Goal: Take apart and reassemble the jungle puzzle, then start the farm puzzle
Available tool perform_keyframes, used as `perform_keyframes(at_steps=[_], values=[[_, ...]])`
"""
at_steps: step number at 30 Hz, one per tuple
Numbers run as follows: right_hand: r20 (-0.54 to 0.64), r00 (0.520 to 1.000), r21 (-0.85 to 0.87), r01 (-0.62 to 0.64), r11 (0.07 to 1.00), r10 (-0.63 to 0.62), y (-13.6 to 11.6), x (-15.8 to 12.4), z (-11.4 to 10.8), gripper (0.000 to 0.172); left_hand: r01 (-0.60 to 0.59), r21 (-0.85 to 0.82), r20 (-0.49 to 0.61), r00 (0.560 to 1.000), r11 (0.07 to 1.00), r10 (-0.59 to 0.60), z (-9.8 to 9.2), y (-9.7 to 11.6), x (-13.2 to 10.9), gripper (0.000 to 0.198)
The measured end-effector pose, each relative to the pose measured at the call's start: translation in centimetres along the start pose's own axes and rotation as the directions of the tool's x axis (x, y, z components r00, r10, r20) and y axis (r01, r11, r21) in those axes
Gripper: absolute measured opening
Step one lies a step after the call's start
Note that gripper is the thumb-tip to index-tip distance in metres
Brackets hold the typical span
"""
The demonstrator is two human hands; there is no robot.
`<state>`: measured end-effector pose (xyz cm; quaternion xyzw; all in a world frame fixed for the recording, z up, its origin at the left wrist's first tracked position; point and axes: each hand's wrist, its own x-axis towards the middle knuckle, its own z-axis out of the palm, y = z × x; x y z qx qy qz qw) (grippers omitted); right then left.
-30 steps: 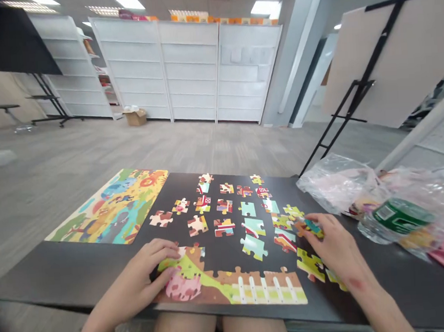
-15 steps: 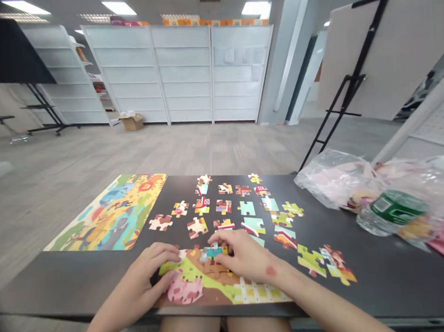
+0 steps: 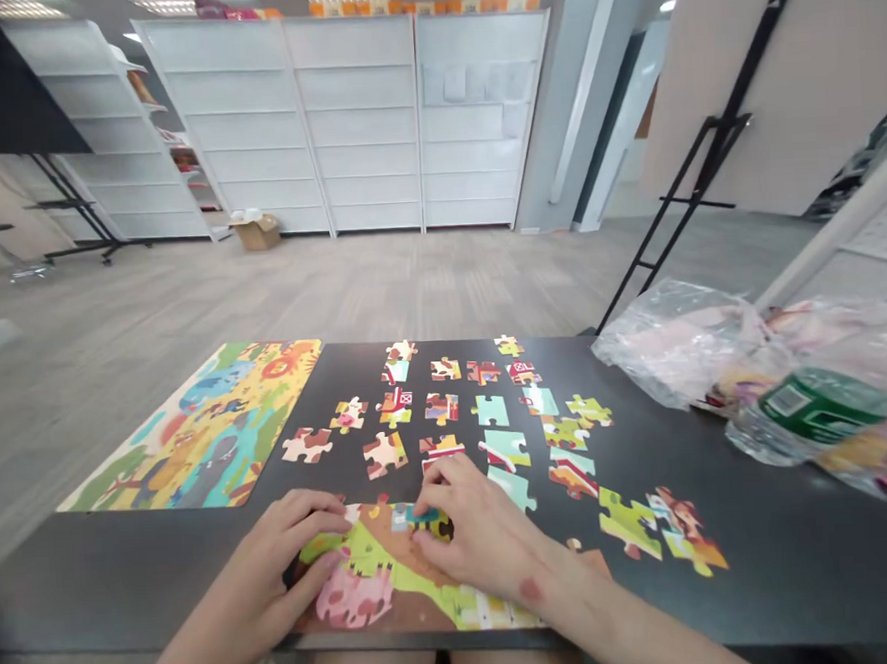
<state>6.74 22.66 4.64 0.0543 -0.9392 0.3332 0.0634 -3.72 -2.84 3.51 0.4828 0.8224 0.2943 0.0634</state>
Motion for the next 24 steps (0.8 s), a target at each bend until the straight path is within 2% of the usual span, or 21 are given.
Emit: perform_keyframes(at_steps=[7,10,12,14,16,17,18,19,20,24], values=[[0.020,0.999,-0.059,-0.033,0.998,0.034,-0.1,0.2,0.5,0.009,-0.011,0.040,0.020,1.000,0.999,0.010,0.3,-0.4,0.0,0.018],[-0.025,1.000,-0.061,0.011,0.998,-0.013,0.1,0.2,-0.2,0.017,-0.038,0.068,-0.026,0.999,0.997,0.040,0.4,-0.9,-0.3,0.021],[-0.124,0.991,-0.029,0.040,0.999,-0.043,0.4,-0.4,-1.8,0.020,-0.035,0.077,-0.062,0.997,0.996,0.040,0.6,-1.4,-0.5,0.023],[-0.326,0.945,-0.010,0.009,1.000,-0.012,1.0,-1.8,-4.1,0.019,-0.023,0.075,-0.076,0.997,0.997,0.029,0.8,-1.7,-0.6,0.023],[-0.555,0.828,-0.014,-0.099,0.995,0.075,2.1,-3.9,-6.4,0.019,-0.015,0.064,-0.071,0.997,0.998,0.019,0.8,-1.8,-0.6,0.022],[-0.622,0.773,-0.013,-0.165,0.986,0.121,2.8,-5.1,-7.2,0.018,-0.013,0.056,-0.066,0.998,0.998,0.016,0.8,-1.8,-0.6,0.021],[-0.654,0.742,-0.015,-0.209,0.978,0.149,3.6,-6.3,-7.7,0.016,-0.010,0.044,-0.061,0.998,0.999,0.012,0.8,-1.8,-0.6,0.021],[-0.652,0.739,-0.016,-0.238,0.971,0.170,4.3,-7.4,-7.9,0.016,-0.007,0.029,-0.059,0.998,1.000,0.009,0.8,-1.8,-0.5,0.020],[-0.627,0.760,-0.025,-0.239,0.971,0.171,5.0,-8.4,-7.8,0.016,-0.005,0.012,-0.060,0.998,1.000,0.005,0.7,-1.8,-0.5,0.020],[-0.459,0.886,-0.092,-0.114,0.989,0.059,6.2,-10.5,-5.7,0.022,-0.009,-0.048,-0.099,0.995,0.999,0.004,0.5,-2.2,-0.7,0.022]])
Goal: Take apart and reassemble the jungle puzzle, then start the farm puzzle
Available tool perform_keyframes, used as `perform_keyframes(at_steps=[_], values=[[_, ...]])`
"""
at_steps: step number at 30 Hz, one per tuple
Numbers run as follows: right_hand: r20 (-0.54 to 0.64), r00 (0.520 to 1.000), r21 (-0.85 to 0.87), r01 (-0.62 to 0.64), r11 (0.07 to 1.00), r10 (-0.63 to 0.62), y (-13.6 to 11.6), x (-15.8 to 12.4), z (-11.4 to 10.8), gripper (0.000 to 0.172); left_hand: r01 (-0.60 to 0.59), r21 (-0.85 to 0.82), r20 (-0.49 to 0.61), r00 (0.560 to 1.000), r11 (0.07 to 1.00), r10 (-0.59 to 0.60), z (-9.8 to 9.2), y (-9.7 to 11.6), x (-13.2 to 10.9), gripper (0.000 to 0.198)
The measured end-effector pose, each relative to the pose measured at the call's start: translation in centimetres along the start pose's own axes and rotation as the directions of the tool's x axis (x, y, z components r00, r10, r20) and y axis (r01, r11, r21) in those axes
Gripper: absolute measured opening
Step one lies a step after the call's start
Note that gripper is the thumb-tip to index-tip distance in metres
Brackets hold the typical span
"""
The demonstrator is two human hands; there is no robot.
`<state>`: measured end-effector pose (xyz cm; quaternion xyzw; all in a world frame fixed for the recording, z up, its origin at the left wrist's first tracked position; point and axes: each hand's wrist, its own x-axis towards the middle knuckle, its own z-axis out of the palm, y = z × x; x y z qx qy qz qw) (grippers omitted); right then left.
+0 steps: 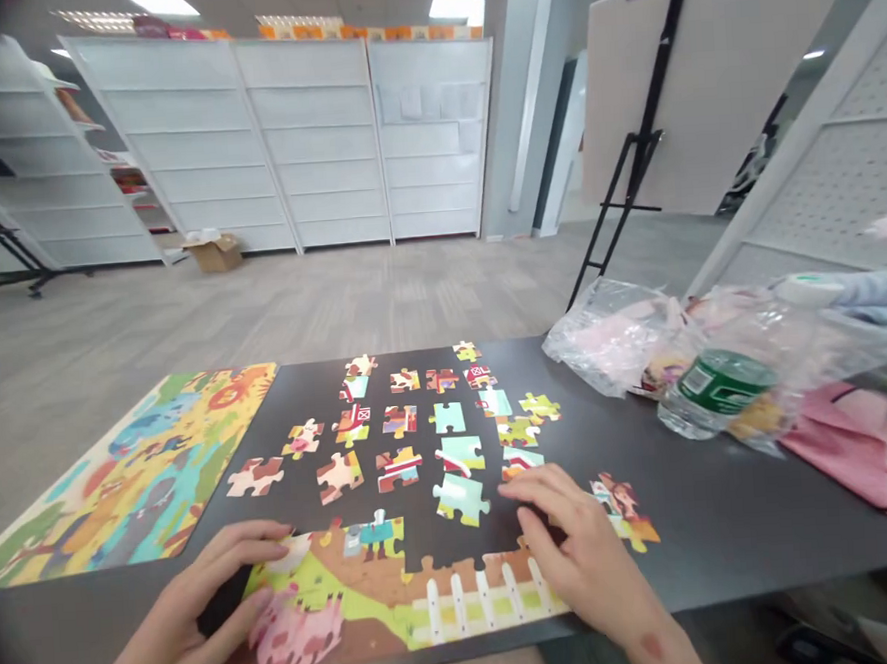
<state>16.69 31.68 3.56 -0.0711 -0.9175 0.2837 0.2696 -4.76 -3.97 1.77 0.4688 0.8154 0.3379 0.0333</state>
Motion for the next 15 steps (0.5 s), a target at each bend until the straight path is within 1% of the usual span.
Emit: perform_keyframes(at_steps=[2,4,7,15], values=[[0.038,0.998,-0.005,0.044,0.999,-0.043,-0.2,-0.5,0.7,0.026,-0.004,-0.005,-0.009,1.000,1.000,0.004,0.1,-0.4,-0.1,0.023],[0.036,0.999,-0.012,0.037,0.999,-0.037,-0.4,-0.4,1.1,0.029,0.000,0.003,-0.009,1.000,1.000,0.000,0.3,-0.8,-0.2,0.023],[0.019,1.000,-0.029,-0.022,0.999,0.022,-0.4,-0.1,1.1,0.029,0.015,0.018,-0.006,1.000,1.000,-0.015,0.6,-1.4,-0.5,0.025],[-0.068,0.983,-0.018,-0.170,0.985,0.168,-0.1,-0.7,0.9,0.025,-0.023,0.085,-0.031,0.999,0.996,0.026,1.1,-2.7,-0.8,0.029]])
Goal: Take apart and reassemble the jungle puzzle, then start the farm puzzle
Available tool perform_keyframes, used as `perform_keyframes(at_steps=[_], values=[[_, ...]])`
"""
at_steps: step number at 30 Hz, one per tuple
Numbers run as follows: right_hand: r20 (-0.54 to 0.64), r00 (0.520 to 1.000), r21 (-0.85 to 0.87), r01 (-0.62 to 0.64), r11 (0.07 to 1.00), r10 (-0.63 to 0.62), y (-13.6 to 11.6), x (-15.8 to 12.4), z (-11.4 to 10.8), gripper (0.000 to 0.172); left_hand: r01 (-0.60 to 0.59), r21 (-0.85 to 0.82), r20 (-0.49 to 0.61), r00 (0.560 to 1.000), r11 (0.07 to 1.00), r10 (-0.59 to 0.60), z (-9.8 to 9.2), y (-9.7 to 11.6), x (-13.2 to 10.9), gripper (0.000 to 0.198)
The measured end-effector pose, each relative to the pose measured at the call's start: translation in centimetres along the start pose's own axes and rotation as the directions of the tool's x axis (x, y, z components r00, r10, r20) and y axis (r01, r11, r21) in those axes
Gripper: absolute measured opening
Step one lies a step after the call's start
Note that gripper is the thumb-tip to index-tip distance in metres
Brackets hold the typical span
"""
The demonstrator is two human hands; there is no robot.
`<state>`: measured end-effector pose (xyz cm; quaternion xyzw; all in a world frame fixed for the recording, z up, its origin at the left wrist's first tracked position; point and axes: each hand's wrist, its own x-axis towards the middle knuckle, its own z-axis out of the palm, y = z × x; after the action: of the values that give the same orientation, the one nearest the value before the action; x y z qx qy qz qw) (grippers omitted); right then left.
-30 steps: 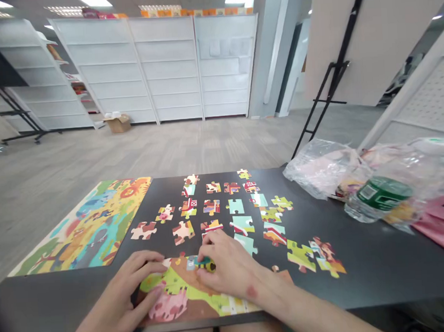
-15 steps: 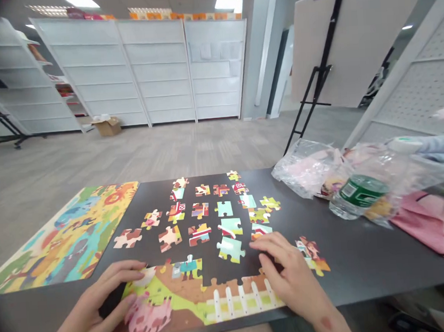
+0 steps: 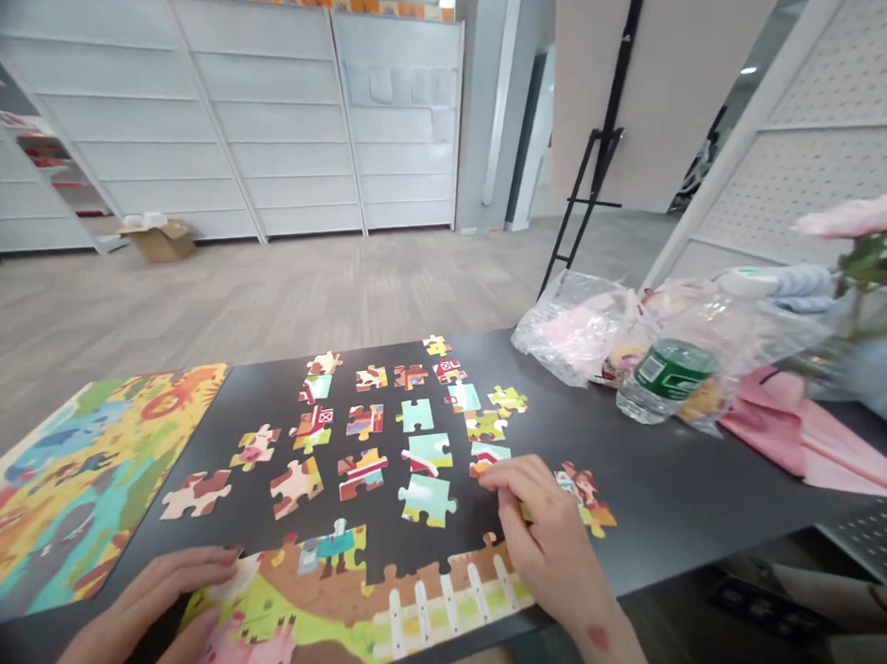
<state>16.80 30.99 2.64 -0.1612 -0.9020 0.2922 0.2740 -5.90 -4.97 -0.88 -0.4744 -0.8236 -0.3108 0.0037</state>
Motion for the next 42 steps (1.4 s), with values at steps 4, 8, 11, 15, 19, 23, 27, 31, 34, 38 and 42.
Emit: perform_keyframes(at_steps=[4,8,11,15,19,23,27,31,34,38,42], values=[[-0.028,0.999,-0.008,-0.039,0.999,0.039,0.2,0.2,0.1,0.027,-0.012,0.041,0.011,1.000,0.999,0.011,0.2,-0.3,0.0,0.029],[0.004,0.999,-0.010,-0.052,0.999,0.052,0.1,0.4,0.2,0.028,-0.040,0.076,0.000,0.999,0.996,0.040,0.4,-0.4,-0.1,0.025],[-0.015,0.998,0.005,-0.066,0.998,0.067,-0.1,0.3,0.0,0.027,-0.061,0.083,-0.023,0.998,0.995,0.063,0.5,-0.3,0.0,0.027],[-0.142,0.954,0.160,-0.239,0.958,0.262,0.1,-0.2,-0.5,0.026,-0.070,0.084,-0.022,0.997,0.994,0.072,0.6,-0.4,-0.1,0.029],[-0.219,0.883,0.412,-0.301,0.860,0.414,0.9,-0.5,-0.5,0.036,-0.086,0.072,-0.006,0.996,0.994,0.087,0.7,-0.8,-0.2,0.029],[-0.413,0.811,0.559,-0.133,0.818,0.415,1.1,0.0,0.1,0.037,-0.097,0.086,-0.005,0.995,0.992,0.098,0.7,-1.2,-0.2,0.029],[-0.557,0.733,0.584,0.012,0.811,0.391,1.2,-0.1,-0.3,0.034,-0.114,0.082,-0.005,0.993,0.990,0.115,0.8,-1.5,-0.2,0.030],[-0.615,0.759,0.189,-0.122,0.974,0.215,4.0,-2.5,-3.2,0.034,-0.114,0.073,-0.004,0.993,0.991,0.115,0.7,-1.2,-0.2,0.029],[-0.500,0.840,0.023,-0.233,0.972,0.213,7.4,-4.2,-5.8,0.038,-0.092,0.075,-0.009,0.996,0.993,0.093,0.7,-0.7,-0.2,0.029],[-0.209,0.971,-0.115,-0.140,0.983,0.114,8.2,-4.5,-7.0,0.039,-0.067,0.080,-0.022,0.997,0.994,0.069,0.8,-0.6,-0.3,0.030],[0.086,0.991,-0.342,-0.065,0.937,0.101,5.9,-3.4,-6.3,0.045,-0.083,0.092,-0.034,0.996,0.992,0.086,1.0,-1.0,-0.3,0.031]])
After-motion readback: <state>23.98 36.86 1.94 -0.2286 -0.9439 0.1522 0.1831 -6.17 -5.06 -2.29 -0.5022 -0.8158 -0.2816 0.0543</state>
